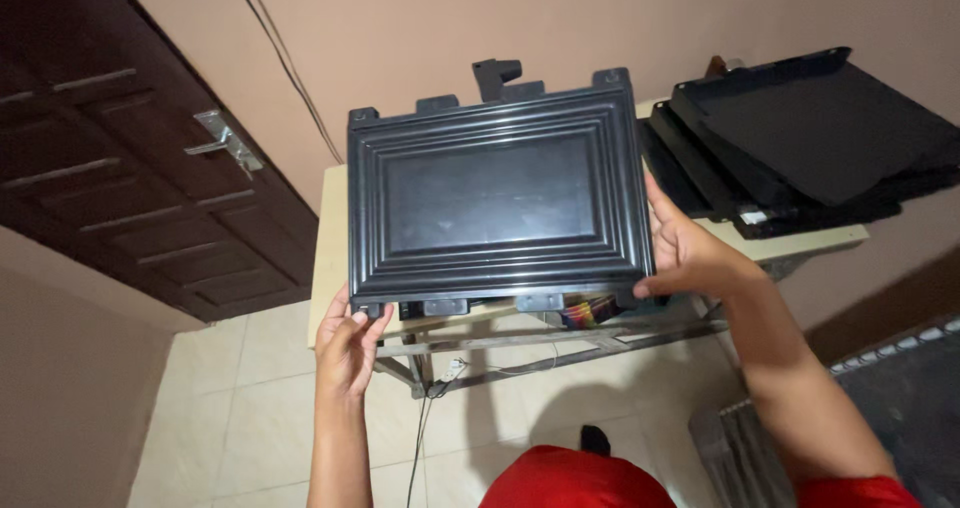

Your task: The person assembles a black plastic furniture frame using a yellow screwdriver. They attach feet to the frame, then place and secure a flat panel onto the assembled frame, repeating the process with additional panels.

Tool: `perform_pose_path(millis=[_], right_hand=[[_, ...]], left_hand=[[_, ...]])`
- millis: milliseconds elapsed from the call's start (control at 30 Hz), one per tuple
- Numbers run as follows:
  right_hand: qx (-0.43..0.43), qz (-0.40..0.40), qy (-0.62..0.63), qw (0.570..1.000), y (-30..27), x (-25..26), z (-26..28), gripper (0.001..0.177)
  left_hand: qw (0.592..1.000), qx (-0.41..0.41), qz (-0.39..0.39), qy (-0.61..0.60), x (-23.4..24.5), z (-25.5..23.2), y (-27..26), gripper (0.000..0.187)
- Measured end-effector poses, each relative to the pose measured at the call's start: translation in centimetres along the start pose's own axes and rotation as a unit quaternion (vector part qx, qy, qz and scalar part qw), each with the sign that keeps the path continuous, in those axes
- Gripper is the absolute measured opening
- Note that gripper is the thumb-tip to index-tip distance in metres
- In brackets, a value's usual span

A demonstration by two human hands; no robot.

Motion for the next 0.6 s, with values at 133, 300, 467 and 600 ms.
perform_pose_path(millis=[133, 300, 467, 600], right_hand=[[-0.104, -0.094, -0.145, 0.98, -0.5, 0.3, -1.2, 0.15], [-0.084, -0.18, -0.284, 0.938, -1.4, 1.5, -2.1, 0.145], [-0.03, -0.225, -0.342, 0.912, -2.5, 5.6, -3.7, 0.136], [0.168, -0.161, -0.352, 0.906, -2.3, 6.3, -4.3, 0.115]], left_hand=[[1.0, 0.005, 0.004, 0.023, -0.8, -0.4, -0.3, 0.062], [0.994, 0.001, -0.005, 0.108, -2.1, -1.1, 0.0, 0.064], [0.978, 0.025, -0.04, 0.201, -3.3, -1.4, 1.8, 0.06], [0.977, 0.097, -0.056, 0.184, -3.2, -0.7, 3.2, 0.08]])
Point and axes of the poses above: each hand's wrist, its own y-axis towards the middle knuckle, its own x-axis out of the back of the hand, z = x × y, the point moved 7 cm from there along y, towards the middle knuckle, and after that the axes turned 9 degrees about y, right-handed, at the moved point
